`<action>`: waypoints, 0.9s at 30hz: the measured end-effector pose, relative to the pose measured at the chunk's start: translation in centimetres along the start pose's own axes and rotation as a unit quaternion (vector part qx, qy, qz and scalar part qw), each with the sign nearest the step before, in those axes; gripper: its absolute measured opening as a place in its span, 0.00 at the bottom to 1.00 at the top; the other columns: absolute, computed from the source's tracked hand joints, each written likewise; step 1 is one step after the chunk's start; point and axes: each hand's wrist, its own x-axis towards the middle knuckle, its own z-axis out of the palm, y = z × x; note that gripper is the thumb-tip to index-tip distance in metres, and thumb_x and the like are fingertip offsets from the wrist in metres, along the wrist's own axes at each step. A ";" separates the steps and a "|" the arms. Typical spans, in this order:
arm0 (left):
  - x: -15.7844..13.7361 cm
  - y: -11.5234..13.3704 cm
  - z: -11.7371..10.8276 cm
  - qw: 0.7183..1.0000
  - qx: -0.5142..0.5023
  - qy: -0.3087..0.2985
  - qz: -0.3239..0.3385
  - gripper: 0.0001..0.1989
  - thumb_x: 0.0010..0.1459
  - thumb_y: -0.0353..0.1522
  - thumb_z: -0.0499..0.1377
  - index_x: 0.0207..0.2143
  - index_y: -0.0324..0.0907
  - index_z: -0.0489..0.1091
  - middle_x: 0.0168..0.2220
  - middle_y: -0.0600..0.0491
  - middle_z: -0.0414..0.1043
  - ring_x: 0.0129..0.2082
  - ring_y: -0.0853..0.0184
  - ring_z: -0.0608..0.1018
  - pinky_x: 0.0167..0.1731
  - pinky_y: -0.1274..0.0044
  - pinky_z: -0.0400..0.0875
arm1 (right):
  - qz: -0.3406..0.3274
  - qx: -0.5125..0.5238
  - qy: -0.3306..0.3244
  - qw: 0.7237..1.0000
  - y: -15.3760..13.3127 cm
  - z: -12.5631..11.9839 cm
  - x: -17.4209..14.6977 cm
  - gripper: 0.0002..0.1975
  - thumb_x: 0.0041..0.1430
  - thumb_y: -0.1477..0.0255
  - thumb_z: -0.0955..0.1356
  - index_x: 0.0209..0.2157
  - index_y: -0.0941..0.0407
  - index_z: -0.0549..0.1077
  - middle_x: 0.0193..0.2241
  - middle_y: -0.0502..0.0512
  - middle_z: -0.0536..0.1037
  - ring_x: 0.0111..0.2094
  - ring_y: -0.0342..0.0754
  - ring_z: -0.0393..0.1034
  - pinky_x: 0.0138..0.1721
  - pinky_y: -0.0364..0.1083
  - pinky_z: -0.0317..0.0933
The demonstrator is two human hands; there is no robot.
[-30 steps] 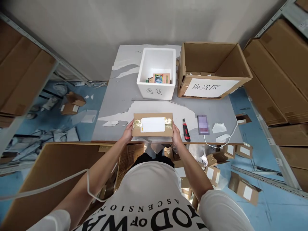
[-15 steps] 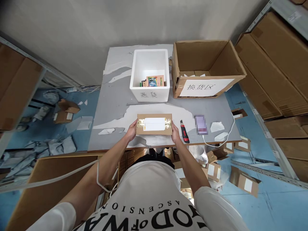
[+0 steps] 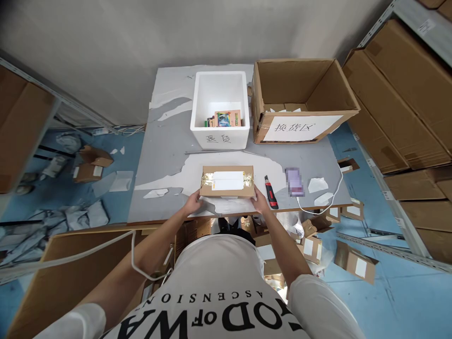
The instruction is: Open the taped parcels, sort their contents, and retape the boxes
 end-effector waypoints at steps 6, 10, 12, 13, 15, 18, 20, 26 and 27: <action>-0.4 0.5 1.0 0.993 0.117 0.009 0.018 0.20 0.45 0.40 0.64 0.40 0.39 0.74 0.38 0.45 0.77 0.45 0.54 0.76 0.53 0.61 0.64 | 0.012 -0.087 -0.055 0.995 -0.3 0.3 0.2 0.22 0.42 0.64 0.74 0.42 0.56 0.74 0.44 0.58 0.79 0.48 0.54 0.71 0.57 0.58 0.58; -1.3 2.5 0.6 0.983 0.181 0.004 0.039 0.20 0.52 0.44 0.57 0.41 0.38 0.73 0.35 0.50 0.76 0.36 0.62 0.75 0.42 0.70 0.69 | -0.020 -0.077 -0.123 0.989 -2.9 0.4 0.4 0.26 0.46 0.58 0.73 0.47 0.54 0.74 0.44 0.57 0.78 0.49 0.52 0.70 0.54 0.52 0.62; -1.8 3.6 0.5 0.970 0.236 0.024 0.058 0.21 0.56 0.45 0.52 0.39 0.37 0.73 0.33 0.51 0.75 0.33 0.64 0.74 0.37 0.74 0.67 | -0.030 -0.094 -0.126 0.987 -4.2 0.6 0.7 0.27 0.50 0.54 0.70 0.48 0.55 0.73 0.43 0.57 0.79 0.47 0.52 0.71 0.51 0.51 0.63; -2.0 4.1 0.5 0.962 0.262 0.041 0.063 0.22 0.58 0.46 0.51 0.37 0.37 0.73 0.31 0.51 0.74 0.32 0.65 0.73 0.34 0.76 0.66 | -0.032 -0.111 -0.117 0.986 -4.7 0.7 0.9 0.28 0.51 0.52 0.69 0.48 0.56 0.74 0.43 0.57 0.79 0.46 0.53 0.72 0.50 0.50 0.64; -2.0 5.2 0.7 0.945 0.313 0.079 0.059 0.24 0.59 0.47 0.48 0.33 0.37 0.74 0.27 0.53 0.72 0.29 0.67 0.71 0.30 0.78 0.62 | -0.029 -0.164 -0.095 0.981 -5.5 1.2 1.4 0.28 0.53 0.50 0.66 0.47 0.57 0.75 0.41 0.57 0.80 0.44 0.53 0.72 0.47 0.49 0.65; -1.2 6.7 1.1 0.918 0.375 0.124 0.025 0.26 0.59 0.48 0.48 0.27 0.38 0.74 0.21 0.54 0.68 0.26 0.68 0.68 0.26 0.78 0.57 | -0.013 -0.260 -0.059 0.964 -5.9 2.0 2.4 0.29 0.56 0.48 0.62 0.40 0.58 0.77 0.37 0.57 0.80 0.40 0.53 0.73 0.43 0.48 0.64; -0.4 7.2 1.1 0.909 0.394 0.138 -0.005 0.27 0.58 0.49 0.48 0.25 0.38 0.75 0.20 0.53 0.67 0.25 0.68 0.68 0.26 0.78 0.55 | -0.001 -0.316 -0.040 0.948 -5.9 2.6 3.1 0.29 0.57 0.48 0.60 0.35 0.58 0.77 0.34 0.57 0.80 0.38 0.53 0.73 0.41 0.47 0.64; 1.2 7.0 0.7 0.906 0.393 0.144 -0.064 0.29 0.58 0.51 0.48 0.30 0.37 0.79 0.23 0.49 0.72 0.28 0.65 0.72 0.26 0.77 0.56 | 0.040 -0.360 -0.035 0.932 -5.3 3.5 4.4 0.28 0.57 0.49 0.59 0.28 0.58 0.76 0.29 0.58 0.79 0.35 0.51 0.72 0.37 0.45 0.62; 1.4 7.0 0.7 0.905 0.394 0.142 -0.065 0.30 0.58 0.51 0.48 0.31 0.38 0.79 0.23 0.49 0.73 0.28 0.65 0.72 0.26 0.77 0.56 | 0.044 -0.357 -0.036 0.932 -5.3 3.5 4.5 0.27 0.57 0.49 0.60 0.27 0.58 0.76 0.30 0.58 0.79 0.35 0.51 0.72 0.38 0.45 0.61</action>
